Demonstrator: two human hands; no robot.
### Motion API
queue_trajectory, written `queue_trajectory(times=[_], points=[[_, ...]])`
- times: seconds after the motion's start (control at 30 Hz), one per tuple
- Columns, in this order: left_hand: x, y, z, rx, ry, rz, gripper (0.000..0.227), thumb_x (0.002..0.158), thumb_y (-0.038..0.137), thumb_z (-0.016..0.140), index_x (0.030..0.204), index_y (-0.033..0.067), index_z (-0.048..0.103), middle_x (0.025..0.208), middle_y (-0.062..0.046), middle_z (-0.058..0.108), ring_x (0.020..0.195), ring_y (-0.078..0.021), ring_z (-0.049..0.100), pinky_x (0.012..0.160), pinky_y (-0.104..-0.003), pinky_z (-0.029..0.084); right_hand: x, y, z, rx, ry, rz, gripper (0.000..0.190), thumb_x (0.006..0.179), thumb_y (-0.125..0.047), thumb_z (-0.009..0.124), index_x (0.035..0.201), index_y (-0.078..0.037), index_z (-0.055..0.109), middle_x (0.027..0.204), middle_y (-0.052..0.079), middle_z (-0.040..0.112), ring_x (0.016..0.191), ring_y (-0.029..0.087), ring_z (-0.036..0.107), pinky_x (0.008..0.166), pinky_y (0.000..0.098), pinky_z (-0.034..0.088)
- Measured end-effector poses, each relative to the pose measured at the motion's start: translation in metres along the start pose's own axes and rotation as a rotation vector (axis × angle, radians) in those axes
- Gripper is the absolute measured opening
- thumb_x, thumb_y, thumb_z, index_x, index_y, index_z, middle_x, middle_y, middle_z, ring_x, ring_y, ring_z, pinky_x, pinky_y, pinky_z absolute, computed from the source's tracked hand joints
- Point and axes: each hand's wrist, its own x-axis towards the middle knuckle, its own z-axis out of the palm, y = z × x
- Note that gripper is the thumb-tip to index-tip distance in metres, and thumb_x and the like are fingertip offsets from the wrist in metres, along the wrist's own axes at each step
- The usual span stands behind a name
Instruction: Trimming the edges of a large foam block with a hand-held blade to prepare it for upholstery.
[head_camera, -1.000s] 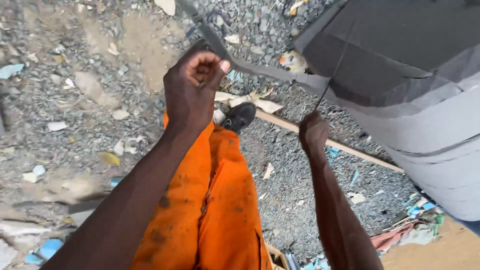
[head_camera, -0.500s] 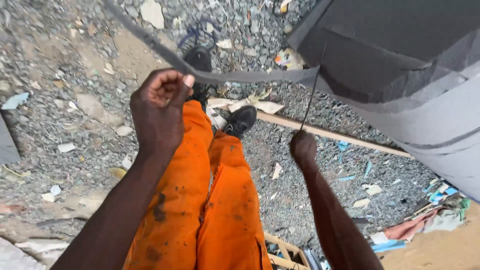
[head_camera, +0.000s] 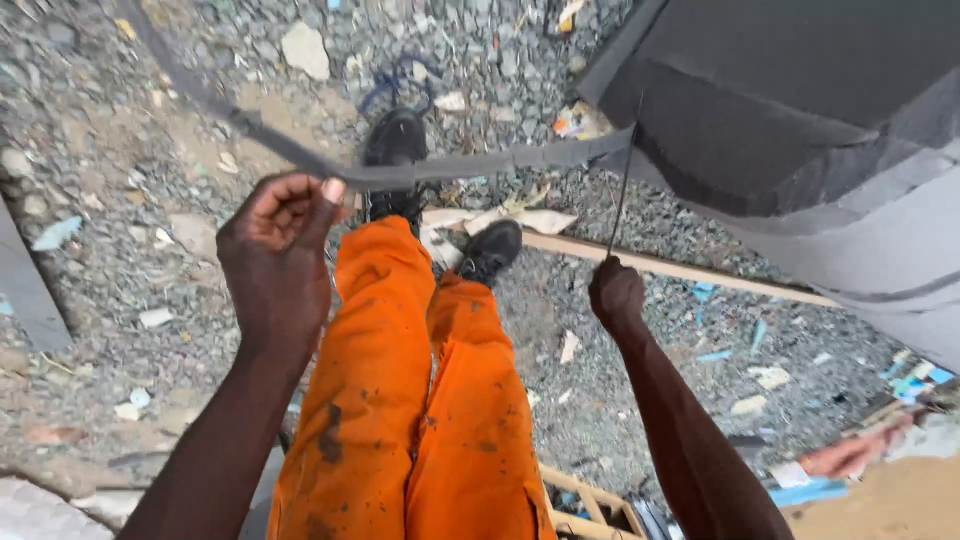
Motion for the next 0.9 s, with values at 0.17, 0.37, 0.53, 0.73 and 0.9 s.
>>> queue_trajectory(times=[0.17,0.37,0.53,0.73,0.9], points=[[0.003,-0.001,-0.015,0.107,0.013,-0.02,0.01,0.128,0.006,0.089,0.134,0.0043,0.082,0.121,-0.01,0.085,0.108,-0.0167,0.087,0.106,-0.034,0.079,0.062,0.075,-0.056,0.291,0.208,0.191,0.028,0.134,-0.026,0.06,0.131,-0.01,0.082,0.104,0.004,0.074,0.084,0.016,0.072,0.06,0.0351,0.058],[-0.001,-0.011,-0.026,0.199,0.015,0.032,0.017,0.125,0.003,0.095,0.132,0.0076,0.081,0.124,-0.007,0.087,0.109,-0.0172,0.085,0.104,-0.032,0.078,0.032,0.042,-0.008,-0.388,1.053,0.435,0.033,0.127,-0.04,0.068,0.109,-0.012,0.069,0.08,-0.007,0.055,0.062,0.005,0.038,0.049,0.0257,0.035],[-0.019,-0.019,0.01,0.459,-0.022,-0.005,0.031,0.116,0.022,0.101,0.129,0.0108,0.075,0.118,-0.006,0.085,0.097,-0.0203,0.078,0.087,-0.035,0.069,0.079,0.045,0.003,0.449,0.168,0.142,0.026,0.139,-0.023,0.045,0.141,-0.006,0.065,0.091,-0.001,0.067,0.059,0.006,0.04,0.045,0.0272,0.034],[-0.04,-0.06,0.161,0.041,-0.315,0.14,0.035,0.107,0.014,0.102,0.129,-0.0001,0.078,0.105,-0.023,0.086,0.097,-0.0399,0.096,0.083,-0.05,0.078,0.147,0.05,0.024,0.421,0.153,0.108,0.024,0.135,-0.025,0.049,0.131,-0.009,0.068,0.093,0.0,0.069,0.067,0.012,0.05,0.05,0.0321,0.037],[-0.013,-0.038,0.269,0.604,-0.442,0.21,0.107,0.1,0.026,0.109,0.183,-0.0076,0.049,0.164,-0.038,0.053,0.119,-0.057,0.089,0.088,-0.072,0.084,0.076,-0.04,0.053,0.394,0.25,0.081,0.024,0.13,-0.027,0.055,0.12,-0.014,0.071,0.095,0.002,0.071,0.077,0.019,0.062,0.056,0.038,0.041]])
